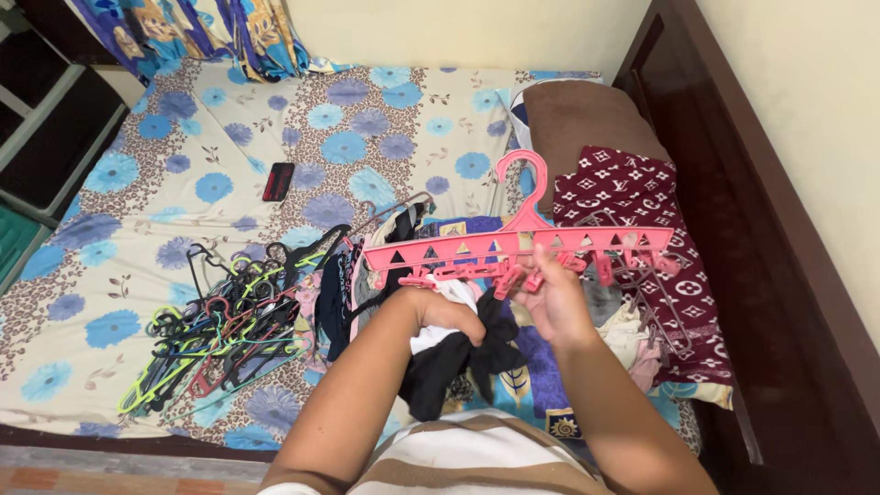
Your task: The person unhooks several garments from a multi-clip laundry hanger, sorts them on a bed and table, and places them into a wardrobe and drawer. They then gather a pile of empty plastic hangers from the bed and hang them inside the wardrobe, before retrieving a shirt and bag from a door hook, folding the shirt, and placing it into a drawer.
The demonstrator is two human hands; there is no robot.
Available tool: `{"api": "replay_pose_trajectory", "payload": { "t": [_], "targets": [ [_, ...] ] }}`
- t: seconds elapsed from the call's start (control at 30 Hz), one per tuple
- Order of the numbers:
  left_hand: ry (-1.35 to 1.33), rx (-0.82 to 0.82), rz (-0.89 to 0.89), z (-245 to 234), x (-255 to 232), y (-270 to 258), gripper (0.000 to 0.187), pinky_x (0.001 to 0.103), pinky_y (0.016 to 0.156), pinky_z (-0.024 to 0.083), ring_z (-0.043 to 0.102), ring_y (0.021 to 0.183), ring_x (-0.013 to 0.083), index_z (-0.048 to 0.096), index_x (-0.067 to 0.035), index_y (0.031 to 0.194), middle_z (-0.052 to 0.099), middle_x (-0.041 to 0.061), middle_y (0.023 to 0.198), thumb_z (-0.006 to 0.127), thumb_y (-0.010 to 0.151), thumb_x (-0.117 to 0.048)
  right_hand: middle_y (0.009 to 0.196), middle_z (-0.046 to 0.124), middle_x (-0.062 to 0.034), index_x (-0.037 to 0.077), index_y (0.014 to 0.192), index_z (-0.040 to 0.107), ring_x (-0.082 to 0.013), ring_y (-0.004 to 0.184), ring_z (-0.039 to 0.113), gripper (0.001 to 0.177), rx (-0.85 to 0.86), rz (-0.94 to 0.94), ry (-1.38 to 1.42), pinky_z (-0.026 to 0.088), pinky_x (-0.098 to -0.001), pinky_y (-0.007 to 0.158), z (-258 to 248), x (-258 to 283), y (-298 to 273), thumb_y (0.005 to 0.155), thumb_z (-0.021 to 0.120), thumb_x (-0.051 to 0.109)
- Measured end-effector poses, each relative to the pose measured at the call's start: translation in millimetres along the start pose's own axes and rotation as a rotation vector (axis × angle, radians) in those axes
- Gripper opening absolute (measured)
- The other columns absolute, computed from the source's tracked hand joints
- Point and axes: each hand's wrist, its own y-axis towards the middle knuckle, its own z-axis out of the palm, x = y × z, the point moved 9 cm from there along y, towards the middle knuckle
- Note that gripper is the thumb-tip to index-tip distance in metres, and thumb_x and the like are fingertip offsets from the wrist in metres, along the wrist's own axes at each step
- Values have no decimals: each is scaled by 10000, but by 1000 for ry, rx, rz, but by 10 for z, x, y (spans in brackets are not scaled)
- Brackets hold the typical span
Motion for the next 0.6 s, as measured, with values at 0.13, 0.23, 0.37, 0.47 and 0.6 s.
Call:
{"api": "replay_pose_trajectory", "payload": {
  "t": [0.13, 0.23, 0.37, 0.47, 0.6],
  "targets": [
    [12, 11, 149, 60, 49, 267, 565, 394, 837, 535, 683, 1038, 312, 824, -39, 1001, 780, 184, 1154, 810, 609, -446, 1041, 712, -15, 107, 1167, 672, -171, 952, 662, 259, -57, 49, -222, 499, -412, 833, 162, -140, -243, 986, 663, 291],
    [29, 108, 120, 178, 111, 398, 592, 346, 887, 516, 675, 1106, 289, 826, -33, 1035, 779, 178, 1216, 818, 610, -445, 1168, 731, -48, 83, 1213, 665, -203, 1095, 684, 328, 14, -6, -193, 525, -446, 960, 359, -56, -337, 939, 668, 263],
    [290, 154, -70, 238, 324, 328, 580, 412, 828, 554, 654, 1065, 228, 782, -23, 1048, 697, 126, 1216, 865, 601, -384, 1093, 661, -116, 11, 1189, 587, -327, 1104, 669, 274, 80, -169, 62, 507, -617, 1051, 282, 434, -201, 1143, 655, 272],
    [308, 230, -5, 334, 332, 310, 581, 412, 805, 543, 670, 1030, 235, 793, -10, 1033, 727, 155, 1193, 830, 608, -405, 1123, 774, -31, 106, 1202, 643, -192, 1071, 716, 408, -79, -81, 111, 539, -445, 985, 168, 383, -189, 905, 527, 361],
    [409, 270, 55, 489, 259, 485, 492, 387, 812, 533, 677, 982, 225, 817, -59, 972, 767, 125, 1113, 790, 639, -419, 1004, 703, -87, 61, 1180, 626, -259, 916, 656, 389, 119, 204, -134, 494, -487, 848, 410, -582, -184, 1049, 571, 423]
  ]
}}
